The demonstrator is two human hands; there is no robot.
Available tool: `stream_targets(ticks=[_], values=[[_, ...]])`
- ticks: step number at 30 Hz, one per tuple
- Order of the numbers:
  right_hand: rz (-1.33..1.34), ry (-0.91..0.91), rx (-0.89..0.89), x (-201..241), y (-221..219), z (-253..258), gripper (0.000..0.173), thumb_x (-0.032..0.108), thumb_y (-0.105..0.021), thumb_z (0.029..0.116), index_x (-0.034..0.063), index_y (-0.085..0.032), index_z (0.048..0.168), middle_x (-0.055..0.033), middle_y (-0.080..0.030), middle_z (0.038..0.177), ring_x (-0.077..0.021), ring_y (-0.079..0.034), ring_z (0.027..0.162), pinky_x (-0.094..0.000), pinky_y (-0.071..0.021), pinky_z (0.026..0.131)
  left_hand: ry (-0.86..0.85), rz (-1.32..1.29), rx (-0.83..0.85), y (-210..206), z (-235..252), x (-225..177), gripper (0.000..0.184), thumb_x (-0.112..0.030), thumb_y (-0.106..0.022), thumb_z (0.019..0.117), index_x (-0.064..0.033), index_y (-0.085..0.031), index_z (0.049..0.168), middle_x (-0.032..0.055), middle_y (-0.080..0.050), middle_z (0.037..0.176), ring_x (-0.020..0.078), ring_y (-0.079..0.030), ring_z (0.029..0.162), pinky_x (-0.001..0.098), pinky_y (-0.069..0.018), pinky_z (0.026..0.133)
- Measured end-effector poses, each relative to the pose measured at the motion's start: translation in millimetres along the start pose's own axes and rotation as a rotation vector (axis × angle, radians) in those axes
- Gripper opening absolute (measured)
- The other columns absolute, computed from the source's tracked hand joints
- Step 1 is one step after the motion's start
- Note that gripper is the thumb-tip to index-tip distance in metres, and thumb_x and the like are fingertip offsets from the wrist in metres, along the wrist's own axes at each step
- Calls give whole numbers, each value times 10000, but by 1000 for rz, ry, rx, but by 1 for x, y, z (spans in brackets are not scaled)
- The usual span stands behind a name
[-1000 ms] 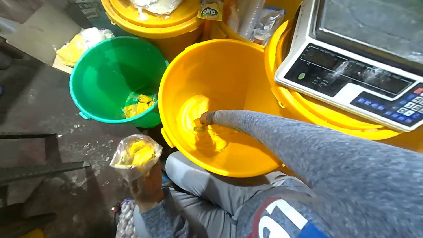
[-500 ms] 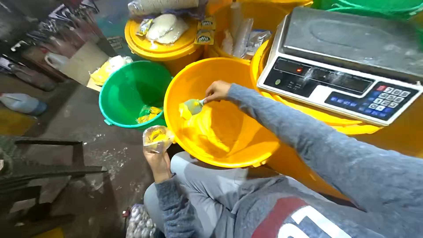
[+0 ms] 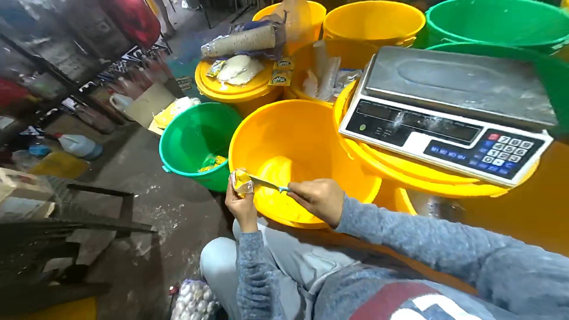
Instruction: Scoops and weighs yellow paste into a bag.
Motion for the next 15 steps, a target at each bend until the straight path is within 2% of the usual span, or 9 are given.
stream_targets(ticks=[3,5,7,9,11,13,15], values=[[96,3,69,-22,23,1,243,271,-622,990,71,-755,955,-88,-697,709,-233,-694,624,-440,-574,571,183,-133,-30,7,9,2,254,32,-569,900,52,-573,1153,-5,-712,924,44,-695,847,252,-602,788],[107,72,-2,-37,49,11,238,279,-644,980,87,-785,992,-90,-712,741,-226,-689,646,-420,-571,598,239,-127,29,12,16,-2,215,41,-550,908,31,-577,1121,-18,-717,898,49,-703,826,259,-612,768],[10,229,-154,-34,74,28,205,263,-659,979,109,-793,1000,-90,-683,699,-228,-646,593,-388,-527,549,241,-92,137,8,17,-5,274,52,-586,868,49,-604,1142,-26,-728,918,39,-705,844,253,-612,784],[-100,382,-221,-19,82,42,176,211,-641,988,122,-792,1004,-85,-663,675,-225,-613,553,-374,-482,512,241,-119,237,-2,12,-3,316,23,-652,828,48,-624,1142,-28,-737,945,39,-705,869,252,-607,813],[-145,494,-180,-9,73,52,184,143,-606,985,106,-786,996,-84,-620,632,-230,-572,509,-376,-437,475,267,-180,291,-9,6,0,427,-88,-763,800,55,-607,1171,-27,-741,979,42,-706,901,255,-601,845],[-138,567,-115,-7,57,57,200,120,-583,990,83,-779,967,-68,-579,579,-218,-553,478,-362,-416,452,308,-240,296,-9,5,1,617,-247,-870,747,49,-577,1202,-26,-739,1005,43,-707,925,262,-599,858],[-125,599,-81,-6,46,59,208,123,-582,984,70,-769,910,-54,-550,540,-203,-539,454,-348,-398,435,362,-267,280,-6,4,2,702,-304,-882,731,49,-549,1238,-19,-727,1027,49,-700,936,268,-599,852]])
Point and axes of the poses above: each hand's wrist, its own z-axis towards the middle knuckle, its own y-axis out of the back of the hand, x = y × z, the point moved 8 cm from there along z, towards the middle knuckle
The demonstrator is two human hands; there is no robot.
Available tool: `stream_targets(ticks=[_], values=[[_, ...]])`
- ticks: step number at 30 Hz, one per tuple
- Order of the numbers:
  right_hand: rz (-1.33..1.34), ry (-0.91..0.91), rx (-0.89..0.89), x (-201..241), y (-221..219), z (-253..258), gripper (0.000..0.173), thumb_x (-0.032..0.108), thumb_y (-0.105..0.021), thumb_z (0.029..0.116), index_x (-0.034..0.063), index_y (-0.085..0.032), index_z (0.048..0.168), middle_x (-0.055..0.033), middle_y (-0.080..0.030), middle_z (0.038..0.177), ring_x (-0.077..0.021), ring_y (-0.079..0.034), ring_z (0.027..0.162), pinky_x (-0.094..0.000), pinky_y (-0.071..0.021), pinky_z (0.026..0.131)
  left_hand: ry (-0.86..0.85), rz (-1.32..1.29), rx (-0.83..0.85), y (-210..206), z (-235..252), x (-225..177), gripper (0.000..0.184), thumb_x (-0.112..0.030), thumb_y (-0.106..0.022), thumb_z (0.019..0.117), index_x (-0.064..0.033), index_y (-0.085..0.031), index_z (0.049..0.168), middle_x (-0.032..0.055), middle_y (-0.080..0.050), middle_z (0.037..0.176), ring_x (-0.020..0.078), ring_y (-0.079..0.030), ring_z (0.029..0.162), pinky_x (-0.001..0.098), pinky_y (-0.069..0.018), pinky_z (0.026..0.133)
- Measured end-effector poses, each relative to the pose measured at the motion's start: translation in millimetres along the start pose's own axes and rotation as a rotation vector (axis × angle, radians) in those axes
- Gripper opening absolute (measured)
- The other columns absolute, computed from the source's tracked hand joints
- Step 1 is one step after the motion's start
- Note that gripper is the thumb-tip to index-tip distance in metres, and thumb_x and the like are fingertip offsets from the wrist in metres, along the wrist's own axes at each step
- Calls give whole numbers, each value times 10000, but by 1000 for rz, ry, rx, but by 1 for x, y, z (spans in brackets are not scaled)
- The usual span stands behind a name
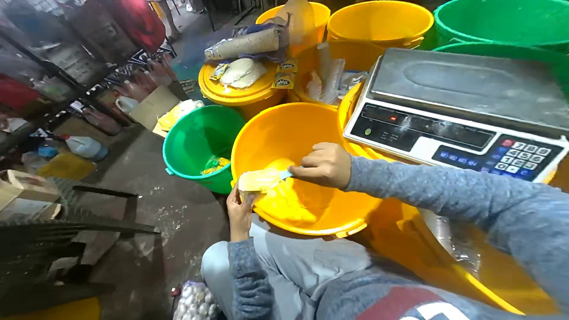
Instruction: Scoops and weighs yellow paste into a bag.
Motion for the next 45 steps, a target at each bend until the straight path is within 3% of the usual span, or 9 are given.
stream_targets(ticks=[7,19,23,27,32,37,40,43,45], values=[[241,-199,139,-9,-30,-3,177,211,-678,927,74,-770,860,-47,-628,583,-182,-623,521,-359,-479,482,30,-55,-10,4,0,5,905,-469,-928,647,57,-533,1269,19,-731,1044,86,-713,944,288,-607,852],[630,-642,212,-13,-30,-28,224,252,-692,955,46,-780,958,-53,-699,707,-99,-612,582,-311,-527,561,-246,165,-96,18,10,-12,508,-221,-811,811,4,-612,1220,-39,-744,1032,53,-709,938,273,-611,831],[546,-655,492,-78,-17,-4,207,291,-710,958,109,-796,1006,-30,-728,792,-127,-653,677,-390,-555,658,-103,-74,-359,66,16,-20,275,-59,-416,1016,-80,-420,1290,-4,-655,1044,104,-684,935,315,-607,814],[323,-760,1064,-105,-170,-23,284,337,-699,980,93,-775,1104,-189,-741,1050,-415,-689,1046,-698,-501,899,-53,-262,-338,78,23,-18,281,-238,-294,1067,-135,-493,1236,31,-677,1058,164,-689,984,392,-602,879],[275,-859,1442,-100,-353,-132,242,126,-691,950,-73,-709,1085,-279,-670,1207,-459,-632,1170,-686,-488,942,-49,-199,-382,92,8,-21,220,-300,-463,1012,-164,-527,1174,-11,-699,1000,124,-698,947,349,-614,796],[353,-850,1480,-106,-423,-181,269,160,-713,942,-59,-710,1099,-276,-671,1210,-456,-630,1176,-679,-485,957,45,-190,-445,108,-27,-29,164,-296,-476,1057,-166,-547,1127,-63,-710,978,41,-690,955,247,-596,824],[425,-827,1499,-112,-445,-195,294,203,-727,938,-38,-714,1106,-262,-683,1176,-439,-643,1153,-674,-489,955,102,-164,-328,120,-25,-21,437,-428,-790,843,-194,-612,1166,-54,-732,1052,51,-695,1013,259,-593,864],[472,-762,1520,-110,-448,-198,311,223,-724,947,-42,-713,1112,-260,-688,1160,-432,-646,1146,-662,-488,954,137,-65,-277,122,-15,-17,423,-435,-677,942,-172,-507,1227,-86,-682,1077,-1,-654,1035,212,-570,877],[464,-709,1540,-107,-448,-199,317,236,-705,963,-35,-716,1127,-257,-690,1168,-431,-645,1156,-658,-489,956,87,-206,-312,111,-14,-22,421,-399,-841,783,-192,-650,1095,-37,-745,1012,66,-709,978,273,-605,841]])
Point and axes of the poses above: each hand's wrist, its own z-axis towards the middle knuckle, its own y-axis out of the back of the hand, x = y × z, the point moved 8 cm from there along z, towards the middle knuckle
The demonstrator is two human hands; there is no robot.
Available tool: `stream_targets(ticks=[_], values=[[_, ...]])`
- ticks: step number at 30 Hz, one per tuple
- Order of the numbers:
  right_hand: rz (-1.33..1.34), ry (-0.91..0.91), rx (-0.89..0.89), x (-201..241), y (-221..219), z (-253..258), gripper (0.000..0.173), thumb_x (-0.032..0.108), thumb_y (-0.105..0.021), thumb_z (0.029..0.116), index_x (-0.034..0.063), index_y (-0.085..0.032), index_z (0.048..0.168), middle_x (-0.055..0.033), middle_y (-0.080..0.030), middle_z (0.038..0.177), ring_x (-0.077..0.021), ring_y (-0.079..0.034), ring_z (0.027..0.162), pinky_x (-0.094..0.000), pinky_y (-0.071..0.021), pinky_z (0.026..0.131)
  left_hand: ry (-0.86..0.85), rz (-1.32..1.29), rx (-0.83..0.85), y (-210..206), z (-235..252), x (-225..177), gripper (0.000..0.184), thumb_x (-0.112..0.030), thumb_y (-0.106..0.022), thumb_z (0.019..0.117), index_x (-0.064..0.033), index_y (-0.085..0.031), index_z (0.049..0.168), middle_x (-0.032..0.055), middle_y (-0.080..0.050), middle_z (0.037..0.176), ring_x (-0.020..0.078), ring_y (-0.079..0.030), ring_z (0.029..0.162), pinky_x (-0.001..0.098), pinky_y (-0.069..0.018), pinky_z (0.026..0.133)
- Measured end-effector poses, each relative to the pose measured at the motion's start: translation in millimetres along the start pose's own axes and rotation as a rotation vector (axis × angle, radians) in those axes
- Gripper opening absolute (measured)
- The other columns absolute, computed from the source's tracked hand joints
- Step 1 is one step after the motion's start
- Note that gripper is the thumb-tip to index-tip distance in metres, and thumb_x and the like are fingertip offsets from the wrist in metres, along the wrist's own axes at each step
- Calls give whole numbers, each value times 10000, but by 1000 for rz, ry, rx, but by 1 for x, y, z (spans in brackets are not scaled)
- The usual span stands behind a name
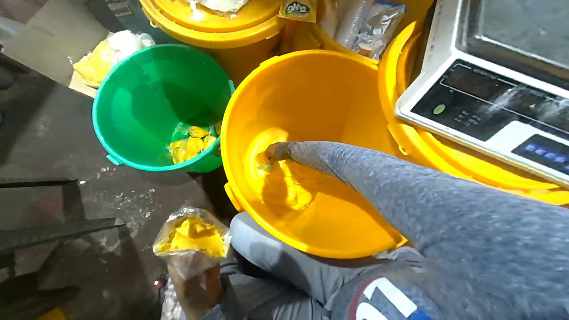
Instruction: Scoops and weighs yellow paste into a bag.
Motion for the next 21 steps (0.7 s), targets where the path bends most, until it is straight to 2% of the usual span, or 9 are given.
stream_targets(ticks=[1,5,8,11,14,17,18,19,21], values=[[-18,4,9,2,-1,-3,321,240,-694,975,-31,-713,1144,-258,-687,1183,-435,-640,1171,-659,-485,966,-19,-60,28,-6,0,-1,375,-367,-854,760,-193,-705,1056,-15,-759,1004,93,-722,972,300,-612,843],[-90,23,5,5,-7,-12,348,295,-675,991,-13,-719,1148,-260,-686,1191,-443,-631,1182,-654,-475,982,-38,-125,170,-15,2,0,273,-353,-776,856,-189,-748,1073,9,-764,1041,124,-724,1004,322,-605,876],[-157,53,-13,6,-14,-6,344,316,-685,981,4,-731,1120,-250,-699,1146,-445,-644,1146,-662,-477,957,-5,-153,133,-11,-4,6,328,-402,-809,814,-211,-743,1071,-8,-763,1039,108,-720,1005,311,-600,883],[-160,86,-78,6,-24,2,345,373,-751,914,62,-765,1062,-212,-727,1066,-428,-678,1059,-684,-499,889,-5,-167,74,-10,-5,9,387,-423,-840,772,-200,-717,1063,3,-761,1019,115,-723,986,316,-607,866],[-104,28,39,39,8,-51,398,345,-738,943,18,-729,1170,-239,-688,1212,-427,-634,1190,-678,-468,976,-74,-78,31,-14,0,3,543,-464,-866,739,-179,-611,1125,-22,-739,1006,105,-716,959,325,-617,838],[17,22,-52,51,62,-109,440,337,-735,956,-57,-716,1151,-292,-676,1195,-454,-627,1177,-657,-446,1009,-95,-24,17,-22,1,0,702,-490,-857,747,-143,-468,1217,-34,-691,1017,103,-695,960,342,-612,850],[78,22,-116,49,83,-134,432,330,-739,954,-57,-721,1146,-287,-684,1178,-444,-641,1149,-640,-454,1013,-98,-42,23,-21,2,3,679,-458,-836,785,-130,-454,1240,-17,-687,1026,122,-696,964,361,-613,856],[132,38,-186,50,106,-167,407,311,-737,959,-54,-726,1138,-279,-698,1131,-429,-665,1079,-620,-476,986,-101,-70,33,-23,4,7,540,-390,-763,862,-129,-469,1231,-6,-697,1019,134,-703,955,370,-615,847],[257,116,-369,52,149,-246,322,243,-735,965,-59,-737,1077,-243,-704,952,-348,-657,841,-546,-520,847,-94,-96,28,-30,3,15,408,-290,-699,908,-120,-484,1210,4,-707,992,134,-710,927,363,-621,817]])
Point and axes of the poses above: each hand's wrist, its own z-axis towards the middle knuckle, its own y-axis out of the back of the hand, x = y × z, the point moved 8 cm from there along z, towards the middle knuckle
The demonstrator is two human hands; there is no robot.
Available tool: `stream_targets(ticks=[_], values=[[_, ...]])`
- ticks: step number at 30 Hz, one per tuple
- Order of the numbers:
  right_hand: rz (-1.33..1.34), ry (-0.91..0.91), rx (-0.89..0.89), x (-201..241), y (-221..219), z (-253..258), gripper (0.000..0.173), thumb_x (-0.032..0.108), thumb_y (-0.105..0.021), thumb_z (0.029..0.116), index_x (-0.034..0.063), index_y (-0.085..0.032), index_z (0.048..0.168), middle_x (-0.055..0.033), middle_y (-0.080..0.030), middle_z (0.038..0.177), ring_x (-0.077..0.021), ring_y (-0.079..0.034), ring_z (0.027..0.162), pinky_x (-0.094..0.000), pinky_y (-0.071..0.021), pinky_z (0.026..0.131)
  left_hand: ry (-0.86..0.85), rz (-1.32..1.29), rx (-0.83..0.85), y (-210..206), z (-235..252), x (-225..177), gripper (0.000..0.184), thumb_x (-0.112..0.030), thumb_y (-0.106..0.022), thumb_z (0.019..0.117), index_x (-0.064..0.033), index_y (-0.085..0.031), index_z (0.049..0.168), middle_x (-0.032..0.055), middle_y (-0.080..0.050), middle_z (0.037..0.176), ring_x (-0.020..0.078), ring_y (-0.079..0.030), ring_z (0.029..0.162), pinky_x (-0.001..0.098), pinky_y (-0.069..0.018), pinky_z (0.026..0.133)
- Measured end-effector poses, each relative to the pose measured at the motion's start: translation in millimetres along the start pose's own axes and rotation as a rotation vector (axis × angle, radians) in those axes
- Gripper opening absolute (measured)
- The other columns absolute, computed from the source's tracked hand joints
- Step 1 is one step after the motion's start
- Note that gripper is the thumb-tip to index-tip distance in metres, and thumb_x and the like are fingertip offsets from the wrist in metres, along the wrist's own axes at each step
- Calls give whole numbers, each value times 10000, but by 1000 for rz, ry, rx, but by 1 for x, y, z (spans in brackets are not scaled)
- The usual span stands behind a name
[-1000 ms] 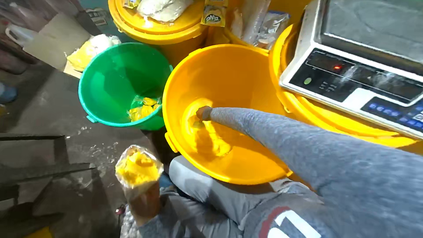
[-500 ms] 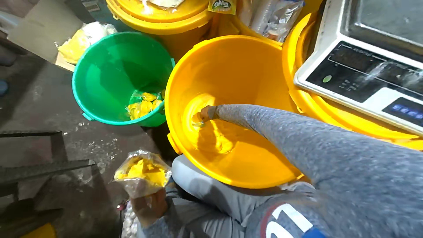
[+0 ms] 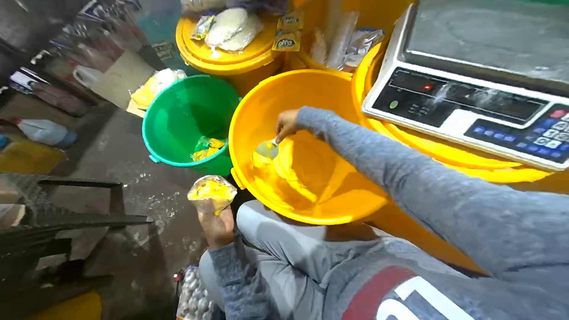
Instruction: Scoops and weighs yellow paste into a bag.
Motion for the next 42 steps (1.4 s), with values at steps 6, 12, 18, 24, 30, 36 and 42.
stream_targets(ticks=[6,12,18,24,30,36,42], values=[[425,402,-441,65,62,-163,125,120,-729,930,1,-768,925,-11,-656,675,-25,-512,533,-220,-449,521,-80,106,135,-39,-12,13,1055,-400,-971,587,-41,-386,1388,1,-693,1121,102,-702,976,317,-622,818],[218,316,-795,76,-41,-183,308,357,-650,995,76,-773,1019,-96,-739,825,-217,-706,733,-479,-588,701,-394,431,205,-63,-21,8,1013,-317,-888,723,111,-355,1470,119,-562,1402,69,-589,1214,252,-509,1027],[29,312,-963,98,-94,-200,270,273,-593,1002,54,-710,895,-98,-649,638,-255,-654,544,-463,-527,489,-492,645,68,-67,-26,4,738,-115,-785,742,124,-479,1369,183,-613,1284,78,-611,1131,221,-503,984],[-77,460,-837,77,-60,-230,244,292,-645,973,81,-746,903,-73,-703,707,-222,-689,615,-466,-562,559,-273,421,28,-51,-10,3,588,-54,-633,864,59,-438,1408,87,-640,1190,70,-662,992,260,-583,835],[-466,690,-1169,108,11,-264,230,277,-612,1007,122,-780,987,-77,-633,641,-231,-607,540,-383,-464,495,-41,262,155,-58,-16,15,637,-133,-706,847,27,-453,1410,58,-677,1164,91,-688,980,290,-608,819],[-605,803,-1025,125,12,-226,268,242,-555,1026,101,-741,895,-55,-562,567,-215,-565,478,-372,-422,448,13,147,159,-55,-20,22,987,-402,-923,642,9,-441,1399,37,-702,1103,97,-709,940,306,-620,797],[-586,857,-890,126,1,-207,291,224,-536,1021,68,-712,850,-62,-536,524,-225,-559,441,-381,-426,421,47,111,136,-54,-21,26,1000,-520,-951,561,-7,-521,1304,30,-729,1015,108,-723,883,318,-627,770]])
Point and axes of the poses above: each hand's wrist, its own z-axis towards the middle knuckle, its own y-axis out of the back of the hand, x = y × z, the point moved 8 cm from there along z, towards the middle knuckle
